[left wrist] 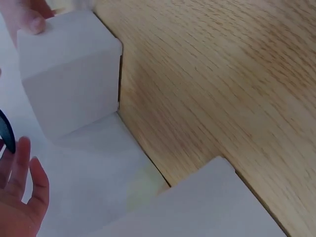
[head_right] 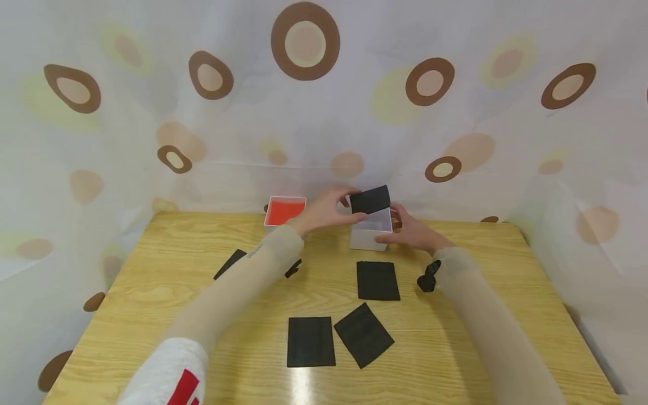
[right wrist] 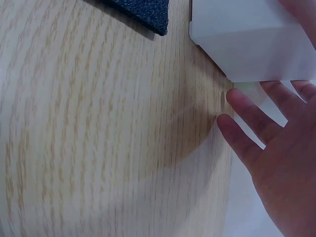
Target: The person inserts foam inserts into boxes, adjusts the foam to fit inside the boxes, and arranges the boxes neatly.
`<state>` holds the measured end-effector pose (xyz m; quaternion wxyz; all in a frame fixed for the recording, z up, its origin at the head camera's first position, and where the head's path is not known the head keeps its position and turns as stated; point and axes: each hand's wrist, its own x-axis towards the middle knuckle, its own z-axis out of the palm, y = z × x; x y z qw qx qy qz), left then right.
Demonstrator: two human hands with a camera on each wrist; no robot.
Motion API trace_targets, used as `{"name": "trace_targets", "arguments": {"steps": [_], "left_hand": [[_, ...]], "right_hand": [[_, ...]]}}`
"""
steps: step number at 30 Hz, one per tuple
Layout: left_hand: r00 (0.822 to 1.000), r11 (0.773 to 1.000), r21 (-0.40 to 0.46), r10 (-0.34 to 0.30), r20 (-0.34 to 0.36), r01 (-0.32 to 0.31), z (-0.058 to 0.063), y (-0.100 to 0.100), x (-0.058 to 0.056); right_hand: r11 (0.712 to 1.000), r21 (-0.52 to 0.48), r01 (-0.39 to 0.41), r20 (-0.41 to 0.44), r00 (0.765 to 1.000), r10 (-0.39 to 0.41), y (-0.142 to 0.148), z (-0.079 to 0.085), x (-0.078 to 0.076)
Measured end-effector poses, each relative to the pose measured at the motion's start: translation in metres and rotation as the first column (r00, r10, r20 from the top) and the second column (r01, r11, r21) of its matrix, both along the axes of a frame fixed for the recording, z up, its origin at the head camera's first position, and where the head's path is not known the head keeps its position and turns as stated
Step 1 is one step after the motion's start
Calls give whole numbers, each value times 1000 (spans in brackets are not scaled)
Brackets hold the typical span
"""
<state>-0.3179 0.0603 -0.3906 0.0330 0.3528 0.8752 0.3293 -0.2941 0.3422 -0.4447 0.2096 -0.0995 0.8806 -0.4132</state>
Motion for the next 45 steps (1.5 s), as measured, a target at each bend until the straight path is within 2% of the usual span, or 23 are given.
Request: {"name": "trace_targets", "arguments": {"steps": [6, 13, 19, 25, 30, 34, 36, 40, 45], "left_hand": [[997, 985, -172, 20, -72, -32, -8, 8, -1], [991, 950, -311, -21, -135, -23, -9, 14, -7], [986, 948, -317, -40, -163, -13, -8, 20, -9], [976, 937, -347, -29, -214, -48, -19, 20, -9], [976, 952, -302, -23, -216, -45, -26, 18, -9], [966, 968, -249, -61, -253, -4, -26, 15, -4], [955, 967, -252, -96, -280, 24, -29, 15, -1], [934, 944, -324, -173, -313, 66, -35, 16, 3], [910, 895, -442, -229, -345, 58, -43, 18, 6]], "right_hand": [[1000, -24, -10, 10, 1000, 11, -3, -2, 0], [999, -34, -23, -8, 1000, 23, -4, 2, 0], [1000, -16, -21, -13, 1000, 21, -3, 6, 0], [1000, -5, -22, -26, 999, 22, -1, 4, 0], [1000, 3, -27, -32, 999, 27, 0, 2, -1], [1000, 4, -27, -30, 999, 27, 0, 2, 0], [1000, -7, -28, -26, 999, 27, 0, 2, 1], [999, -27, -34, -19, 999, 33, 1, 1, 1], [999, -6, -39, -39, 998, 39, 2, -2, 0]]}}
